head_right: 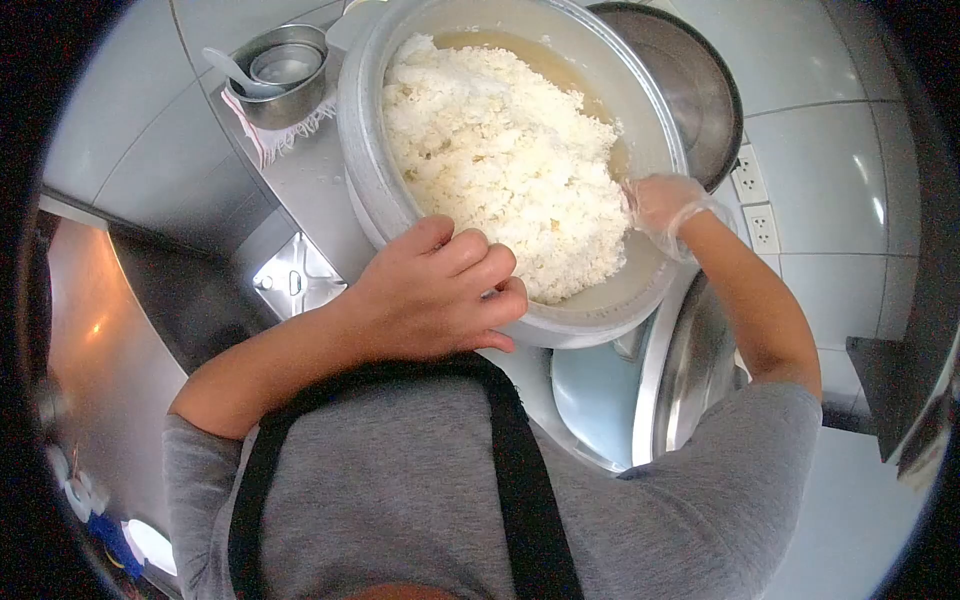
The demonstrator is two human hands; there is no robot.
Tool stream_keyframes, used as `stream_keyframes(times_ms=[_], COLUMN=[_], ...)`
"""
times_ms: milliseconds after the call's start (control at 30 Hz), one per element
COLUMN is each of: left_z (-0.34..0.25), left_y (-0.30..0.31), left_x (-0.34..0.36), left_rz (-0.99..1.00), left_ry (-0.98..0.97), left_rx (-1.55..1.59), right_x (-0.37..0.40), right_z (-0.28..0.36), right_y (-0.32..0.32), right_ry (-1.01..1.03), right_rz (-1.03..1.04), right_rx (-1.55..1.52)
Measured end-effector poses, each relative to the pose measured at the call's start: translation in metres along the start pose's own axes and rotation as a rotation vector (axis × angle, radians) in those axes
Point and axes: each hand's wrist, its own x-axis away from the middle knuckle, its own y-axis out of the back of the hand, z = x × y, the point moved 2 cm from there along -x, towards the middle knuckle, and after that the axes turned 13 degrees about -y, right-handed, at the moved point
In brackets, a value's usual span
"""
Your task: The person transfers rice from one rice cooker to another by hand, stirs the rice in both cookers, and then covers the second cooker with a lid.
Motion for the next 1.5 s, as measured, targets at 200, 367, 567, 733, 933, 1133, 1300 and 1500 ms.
stream_keyframes(times_ms=[200,367,567,733,933,1133,1300,1500], left_z=[0.000,-0.003,-0.003,-0.002,-0.002,-0.002,-0.002,-0.002], left_y=[0.000,-0.004,-0.005,-0.004,-0.006,-0.008,-0.007,-0.006], left_x=[-0.002,0.000,0.000,0.000,0.002,0.002,0.000,-0.001], left_rz=[-0.064,-0.026,-0.073,-0.120,-0.105,-0.111,-0.079,-0.059], left_ry=[-0.007,-0.012,-0.019,-0.027,-0.053,-0.057,-0.041,-0.031], left_rx=[0.042,-0.002,0.013,0.009,-0.037,-0.067,-0.073,-0.086], right_x=[0.031,0.042,0.057,0.028,-0.042,-0.058,-0.079,-0.099], right_z=[0.006,0.040,0.055,0.065,0.049,0.014,-0.031,-0.006], right_y=[-0.016,-0.035,-0.021,-0.056,0.007,0.109,0.067,0.020], right_ry=[0.058,0.179,0.382,0.381,0.183,-0.161,-0.254,-0.153], right_rz=[-0.025,0.164,0.116,-0.030,-0.363,-0.562,-0.507,-0.417], right_rx=[-0.261,-0.363,-0.647,-0.694,-0.789,-0.254,-0.037,0.135])
